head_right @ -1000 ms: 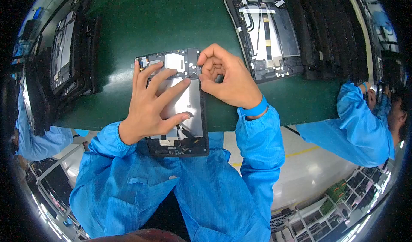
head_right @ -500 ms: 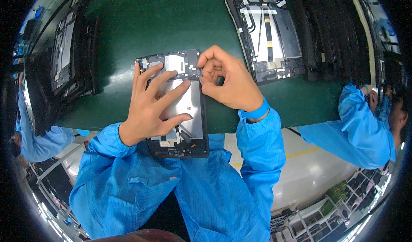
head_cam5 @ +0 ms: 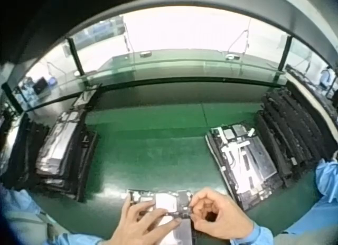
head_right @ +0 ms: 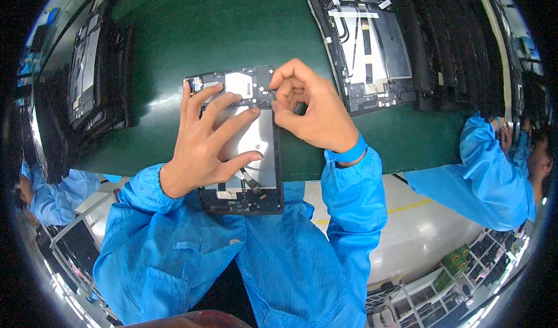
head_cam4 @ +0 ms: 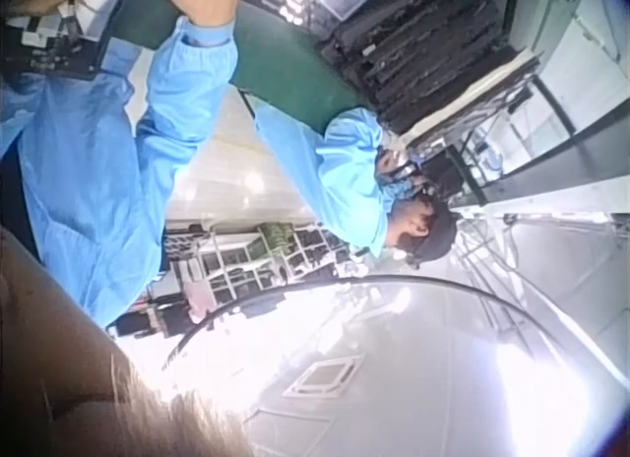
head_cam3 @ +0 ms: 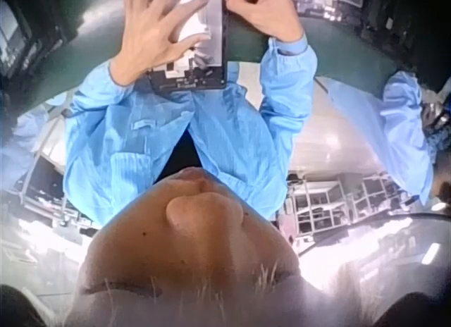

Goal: The person assembles tablet devices by connecting ribbon cables and pressing down internal components by hand, placing completed units onto the upper conveyor shelf and picking up new tablet assemblies from a stack.

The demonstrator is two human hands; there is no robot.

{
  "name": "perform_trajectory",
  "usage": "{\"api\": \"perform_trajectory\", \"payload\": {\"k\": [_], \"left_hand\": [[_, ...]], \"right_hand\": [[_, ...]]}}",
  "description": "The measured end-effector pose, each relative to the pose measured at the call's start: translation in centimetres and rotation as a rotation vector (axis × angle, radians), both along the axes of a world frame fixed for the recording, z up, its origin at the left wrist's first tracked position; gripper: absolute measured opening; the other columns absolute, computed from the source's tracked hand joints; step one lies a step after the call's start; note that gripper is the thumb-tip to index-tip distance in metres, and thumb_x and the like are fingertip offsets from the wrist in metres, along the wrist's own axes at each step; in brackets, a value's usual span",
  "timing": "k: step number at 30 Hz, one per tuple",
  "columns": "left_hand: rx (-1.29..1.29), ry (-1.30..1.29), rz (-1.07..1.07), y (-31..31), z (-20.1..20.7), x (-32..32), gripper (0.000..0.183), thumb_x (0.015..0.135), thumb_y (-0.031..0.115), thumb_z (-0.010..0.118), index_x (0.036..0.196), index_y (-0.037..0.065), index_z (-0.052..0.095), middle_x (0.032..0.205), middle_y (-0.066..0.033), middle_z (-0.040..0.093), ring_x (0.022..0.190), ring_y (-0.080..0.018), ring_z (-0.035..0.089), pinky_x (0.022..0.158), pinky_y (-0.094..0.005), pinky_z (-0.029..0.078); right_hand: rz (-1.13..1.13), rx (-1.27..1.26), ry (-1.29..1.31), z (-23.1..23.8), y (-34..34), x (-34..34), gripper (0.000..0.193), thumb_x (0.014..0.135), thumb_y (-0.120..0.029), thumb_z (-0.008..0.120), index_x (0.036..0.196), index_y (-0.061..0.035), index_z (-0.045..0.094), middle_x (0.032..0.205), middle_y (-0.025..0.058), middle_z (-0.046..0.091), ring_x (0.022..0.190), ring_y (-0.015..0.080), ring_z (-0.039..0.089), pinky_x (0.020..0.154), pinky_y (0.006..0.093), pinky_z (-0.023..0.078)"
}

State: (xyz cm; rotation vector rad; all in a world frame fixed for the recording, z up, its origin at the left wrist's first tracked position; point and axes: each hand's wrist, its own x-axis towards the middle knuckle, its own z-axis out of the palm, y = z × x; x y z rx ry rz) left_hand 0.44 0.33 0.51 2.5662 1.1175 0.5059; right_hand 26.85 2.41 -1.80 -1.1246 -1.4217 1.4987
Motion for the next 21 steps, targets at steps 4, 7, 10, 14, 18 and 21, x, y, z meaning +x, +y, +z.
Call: {"api": "perform_trajectory", "payload": {"k": [4,7,10,14,18,21], "left_hand": [[0.005,0.022,-0.008,-0.1,-0.1,0.0,0.071,0.081,0.056,0.09,0.143,0.023,0.077,0.148,-0.0102,0.061,0.146,-0.0457,0.048,0.129,-0.0805,0.018],[0.035,0.037,-0.026,0.0,0.2,-0.1,0.07,0.084,0.055,0.088,0.144,0.022,0.075,0.149,-0.0101,0.061,0.147,-0.0449,0.049,0.129,-0.0771,0.022],[0.075,0.047,-0.054,-0.5,-0.1,-0.1,0.069,0.087,0.054,0.085,0.144,0.017,0.074,0.152,-0.0105,0.06,0.147,-0.0422,0.05,0.128,-0.0689,0.03],[0.138,0.066,-0.165,0.7,0.2,-0.3,0.069,0.09,0.051,0.083,0.142,0.006,0.073,0.152,-0.0102,0.063,0.145,-0.0357,0.053,0.123,-0.0564,0.04],[0.133,0.041,-0.281,2.0,-0.1,-0.5,0.064,0.091,0.047,0.082,0.138,0.004,0.075,0.146,-0.0082,0.068,0.14,-0.0325,0.057,0.118,-0.0543,0.045],[0.162,0.003,-0.296,2.5,-0.2,-0.6,0.06,0.091,0.044,0.081,0.134,0.004,0.077,0.145,-0.0071,0.07,0.136,-0.0314,0.06,0.116,-0.0544,0.046]], "right_hand": [[-0.139,0.144,-0.04,0.1,0.6,-0.8,0.035,0.094,0.003,0.081,0.121,-0.0056,0.061,0.087,-0.002,0.067,0.077,0.0044,0.058,0.069,0.0244,0.044],[-0.192,0.244,-0.134,0.1,1.8,-1.9,0.031,0.095,-0.002,0.085,0.117,-0.0053,0.064,0.089,0.0001,0.071,0.075,0.0065,0.058,0.068,0.0265,0.045],[-0.137,0.386,-0.208,0.5,3.2,-2.8,0.028,0.09,-0.003,0.088,0.109,-0.0038,0.067,0.09,0.0061,0.074,0.072,0.0151,0.058,0.069,0.0322,0.049],[-0.059,0.356,-0.278,0.5,4.4,-3.0,0.024,0.087,-0.004,0.089,0.102,-0.0045,0.07,0.089,0.0049,0.075,0.07,0.0134,0.054,0.065,0.0328,0.046],[-0.055,0.321,-0.235,-0.2,4.9,-2.9,0.024,0.086,-0.006,0.091,0.098,-0.0029,0.071,0.085,0.0045,0.075,0.068,0.0117,0.051,0.062,0.0318,0.043],[-0.06,0.26,-0.168,-0.5,5.3,-3.2,0.024,0.083,-0.007,0.093,0.093,-0.0021,0.072,0.083,0.0036,0.074,0.067,0.0104,0.05,0.061,0.0308,0.041]]}}
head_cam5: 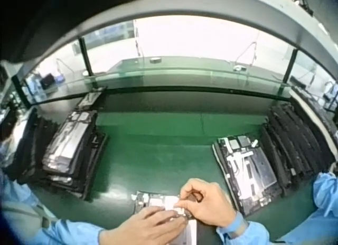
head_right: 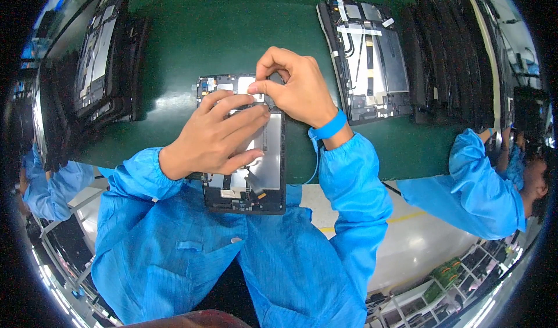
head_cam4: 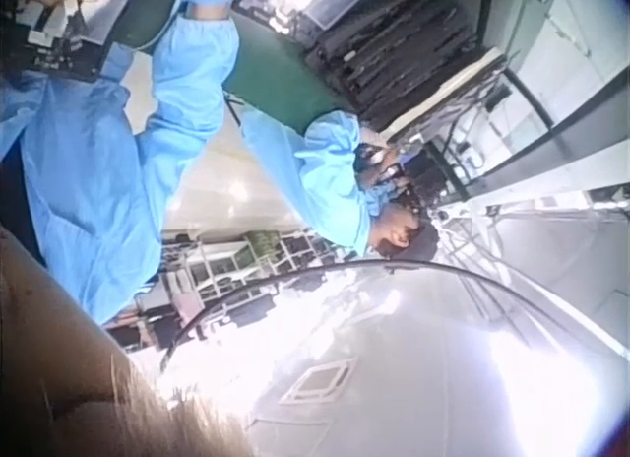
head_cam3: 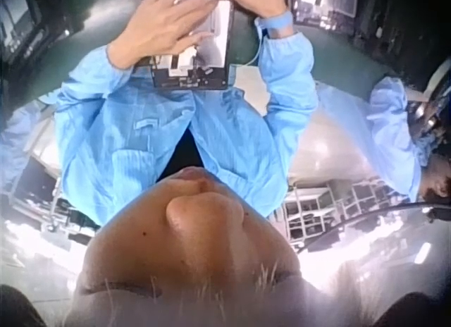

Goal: The person assembles tablet devices by connecting ribbon cables and pressing down internal components by hand, placing completed units onto the upper conveyor shelf and picking up new tablet assemblies from a stack.

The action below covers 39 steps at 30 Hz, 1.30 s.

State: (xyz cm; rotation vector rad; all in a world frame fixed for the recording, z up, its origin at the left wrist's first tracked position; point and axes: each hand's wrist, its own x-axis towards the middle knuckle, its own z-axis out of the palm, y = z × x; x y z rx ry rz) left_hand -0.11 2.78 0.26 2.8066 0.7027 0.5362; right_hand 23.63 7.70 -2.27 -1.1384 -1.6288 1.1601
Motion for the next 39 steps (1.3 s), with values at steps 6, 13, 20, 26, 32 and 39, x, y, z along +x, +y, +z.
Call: {"api": "perform_trajectory", "payload": {"k": [6,13,20,26,32,39], "left_hand": [[0.049,-0.02,0.006,0.0,-0.6,0.1,0.058,0.086,0.039,0.081,0.132,0.005,0.079,0.141,-0.0061,0.071,0.133,-0.0293,0.062,0.118,-0.0543,0.046],[0.015,-0.045,-0.018,1.0,-0.3,0.1,0.052,0.079,0.029,0.082,0.126,0.007,0.081,0.132,-0.0058,0.075,0.128,-0.0285,0.066,0.123,-0.0568,0.044],[-0.03,-0.115,-0.006,1.4,-0.5,0.4,0.049,0.079,0.027,0.08,0.122,0.005,0.082,0.128,-0.0072,0.077,0.12,-0.0292,0.068,0.122,-0.0587,0.046],[-0.028,-0.153,-0.026,1.4,-0.5,0.4,0.048,0.078,0.026,0.081,0.12,0.004,0.081,0.127,-0.0083,0.077,0.114,-0.0289,0.07,0.122,-0.0601,0.046],[-0.04,-0.166,-0.005,1.2,-1.0,0.5,0.048,0.079,0.026,0.082,0.122,0.003,0.08,0.127,-0.0096,0.076,0.112,-0.0301,0.069,0.123,-0.0616,0.045],[-0.099,-0.178,-0.038,1.4,-0.9,-0.2,0.052,0.085,0.032,0.078,0.127,0.002,0.077,0.129,-0.0113,0.075,0.119,-0.0323,0.066,0.124,-0.0633,0.043]], "right_hand": [[0.091,-0.074,0.002,-0.1,0.7,0.4,0.022,0.087,0.0,0.091,0.091,-0.0029,0.07,0.089,0.0014,0.075,0.075,0.0041,0.052,0.066,0.0239,0.039],[0.066,0.031,-0.056,0.5,0.7,0.1,0.022,0.084,-0.009,0.095,0.093,-0.0039,0.075,0.08,0.0003,0.069,0.071,0.0088,0.049,0.064,0.0282,0.039],[0.117,-0.083,-0.151,3.0,-0.8,1.8,0.048,0.087,-0.008,0.086,0.133,-0.0093,0.073,0.106,0.0042,0.064,0.068,0.0116,0.047,0.063,0.0291,0.041],[0.245,-0.342,-0.092,3.0,-1.0,3.3,0.073,0.086,0.007,0.081,0.155,-0.0109,0.062,0.103,0.0014,0.058,0.068,0.0079,0.044,0.063,0.0271,0.041],[0.308,-0.413,-0.059,2.9,-0.7,3.6,0.072,0.087,0.005,0.082,0.155,-0.0115,0.063,0.074,-0.0078,0.042,0.067,0.0036,0.039,0.06,0.0254,0.032],[0.233,-0.354,-0.13,2.5,-1.3,2.3,0.075,0.081,0.003,0.079,0.153,-0.0128,0.063,0.104,-0.0046,0.059,0.071,0.0042,0.038,0.062,0.0246,0.036]]}}
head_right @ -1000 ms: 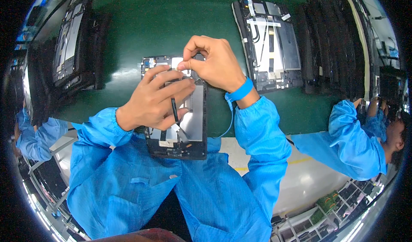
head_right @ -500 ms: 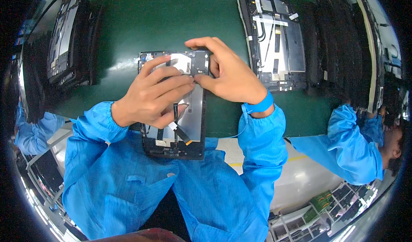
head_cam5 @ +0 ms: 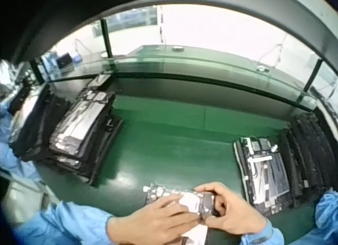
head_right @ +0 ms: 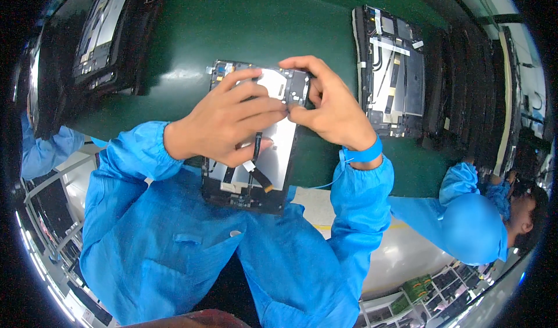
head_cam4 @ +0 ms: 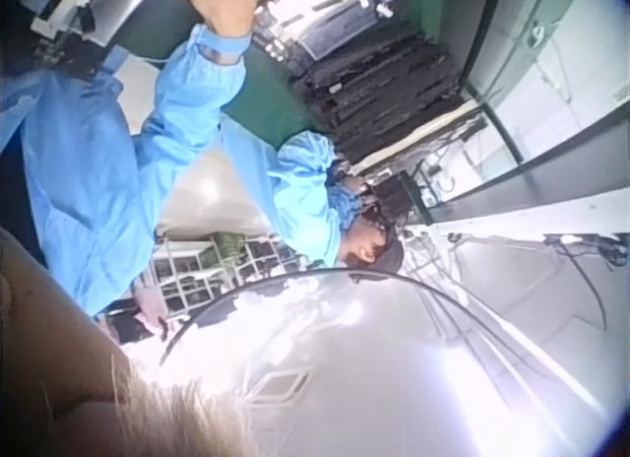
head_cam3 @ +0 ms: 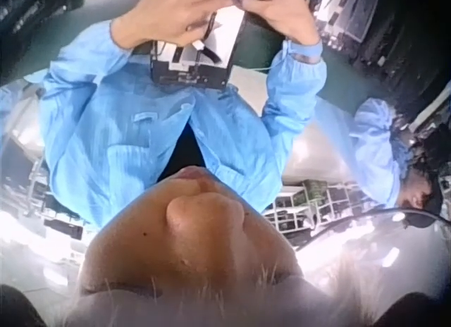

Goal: The person assembles tablet devices by connecting ribbon cables and pressing down internal components by hand, placing completed units onto the upper conveyor shelf and picking up new tablet assemblies from a stack.

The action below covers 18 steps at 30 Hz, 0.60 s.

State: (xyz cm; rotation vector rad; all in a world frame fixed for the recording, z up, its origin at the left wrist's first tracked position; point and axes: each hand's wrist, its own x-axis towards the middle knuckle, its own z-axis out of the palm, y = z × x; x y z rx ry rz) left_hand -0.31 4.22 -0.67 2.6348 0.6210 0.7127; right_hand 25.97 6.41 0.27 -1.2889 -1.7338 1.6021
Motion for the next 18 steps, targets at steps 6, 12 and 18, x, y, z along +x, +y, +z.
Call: {"api": "perform_trajectory", "payload": {"k": [6,12,18], "left_hand": [[-0.044,-0.186,0.142,0.4,0.8,-4.7,0.044,0.096,0.027,0.06,0.132,0.007,0.077,0.127,-0.0119,0.075,0.123,-0.0349,0.066,0.124,-0.0649,0.04],[0.061,-0.167,0.052,-3.9,-0.7,-11.0,0.031,0.086,0.023,0.075,0.11,0.005,0.082,0.107,-0.0118,0.074,0.103,-0.0325,0.07,0.11,-0.0593,0.053],[0.167,-0.204,-0.107,-4.8,-1.6,-11.3,0.031,0.078,0.019,0.082,0.103,0.001,0.083,0.103,-0.0116,0.076,0.099,-0.0312,0.073,0.105,-0.0544,0.061]], "right_hand": [[-0.156,0.152,-0.01,0.3,-1.7,0.4,0.078,0.088,-0.003,0.079,0.161,-0.011,0.055,0.149,0.0109,0.06,0.083,0.0072,0.05,0.075,0.0242,0.049],[0.053,0.801,-0.189,5.1,-4.3,-4.1,0.033,0.086,-0.01,0.079,0.119,-0.0085,0.079,0.141,0.0135,0.067,0.128,0.0342,0.06,0.108,0.0475,0.049],[0.399,0.826,-0.285,2.8,-5.5,-10.4,0.016,0.084,-0.007,0.083,0.098,-0.0096,0.077,0.134,0.0117,0.065,0.135,0.0388,0.056,0.113,0.0532,0.045]]}}
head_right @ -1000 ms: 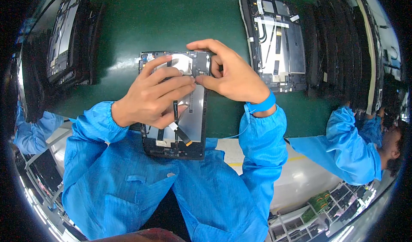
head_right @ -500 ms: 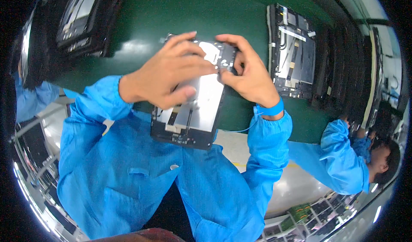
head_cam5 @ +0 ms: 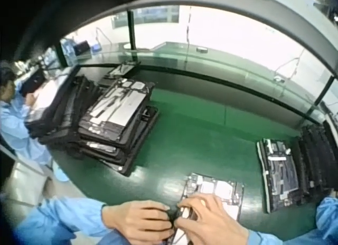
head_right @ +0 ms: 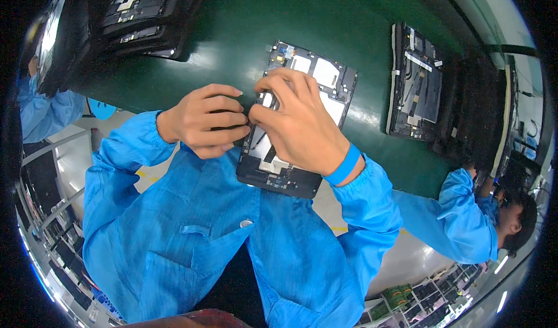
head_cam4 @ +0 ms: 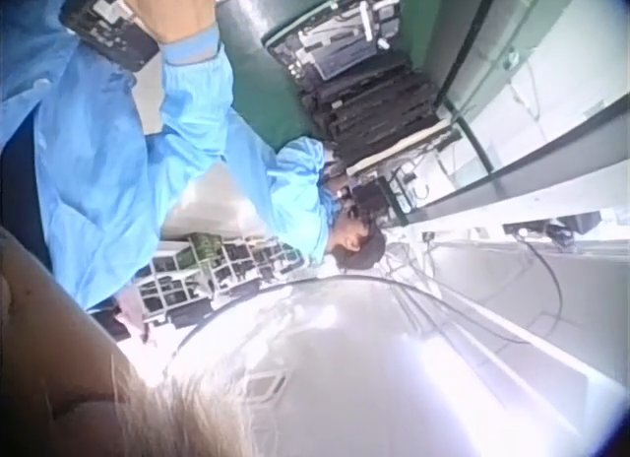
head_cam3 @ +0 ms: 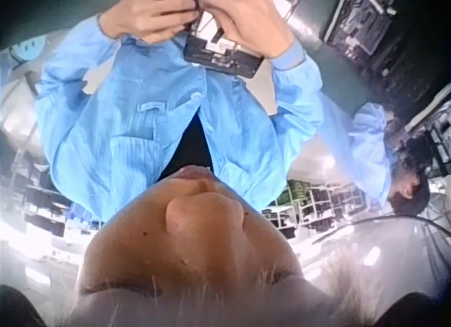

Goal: The person assembles tablet devices by connecting ribbon cables and pressing down internal components by hand, placing completed units onto the upper conveyor shelf and picking up new tablet assemblies from a stack.

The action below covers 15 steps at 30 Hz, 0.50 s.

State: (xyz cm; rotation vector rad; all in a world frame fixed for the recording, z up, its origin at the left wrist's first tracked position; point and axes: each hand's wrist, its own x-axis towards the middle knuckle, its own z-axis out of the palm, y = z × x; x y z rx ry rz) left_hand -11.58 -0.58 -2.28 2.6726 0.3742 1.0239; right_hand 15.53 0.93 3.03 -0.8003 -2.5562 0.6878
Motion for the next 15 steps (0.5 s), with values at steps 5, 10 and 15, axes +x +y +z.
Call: {"api": "perform_trajectory", "payload": {"k": [5,10,15], "left_hand": [[0.001,-0.033,-0.022,0.0,-0.2,-0.1,0.029,0.079,0.018,0.08,0.102,0.001,0.083,0.1,-0.0109,0.075,0.097,-0.0303,0.072,0.103,-0.0536,0.061],[-0.004,-0.064,-0.03,0.1,-0.4,-0.1,0.027,0.08,0.018,0.079,0.101,0.001,0.082,0.098,-0.0099,0.074,0.095,-0.0304,0.071,0.099,-0.0522,0.061],[-0.039,-0.102,-0.049,0.3,-0.7,0.0,0.026,0.079,0.019,0.079,0.098,0.0,0.081,0.099,-0.0099,0.074,0.094,-0.0308,0.07,0.096,-0.0513,0.06]], "right_hand": [[-0.011,-0.014,-0.035,-0.1,0.2,-0.1,0.014,0.084,-0.007,0.083,0.095,-0.0102,0.076,0.132,0.0104,0.064,0.135,0.0379,0.055,0.112,0.0516,0.044],[-0.017,-0.008,-0.066,0.0,0.7,-0.6,0.016,0.082,-0.009,0.085,0.094,-0.0107,0.075,0.128,0.0097,0.064,0.131,0.0363,0.057,0.11,0.0511,0.045],[0.015,-0.008,-0.083,0.2,1.2,-0.6,0.016,0.081,-0.008,0.085,0.093,-0.0109,0.075,0.125,0.0094,0.063,0.128,0.0362,0.057,0.107,0.0505,0.045]]}}
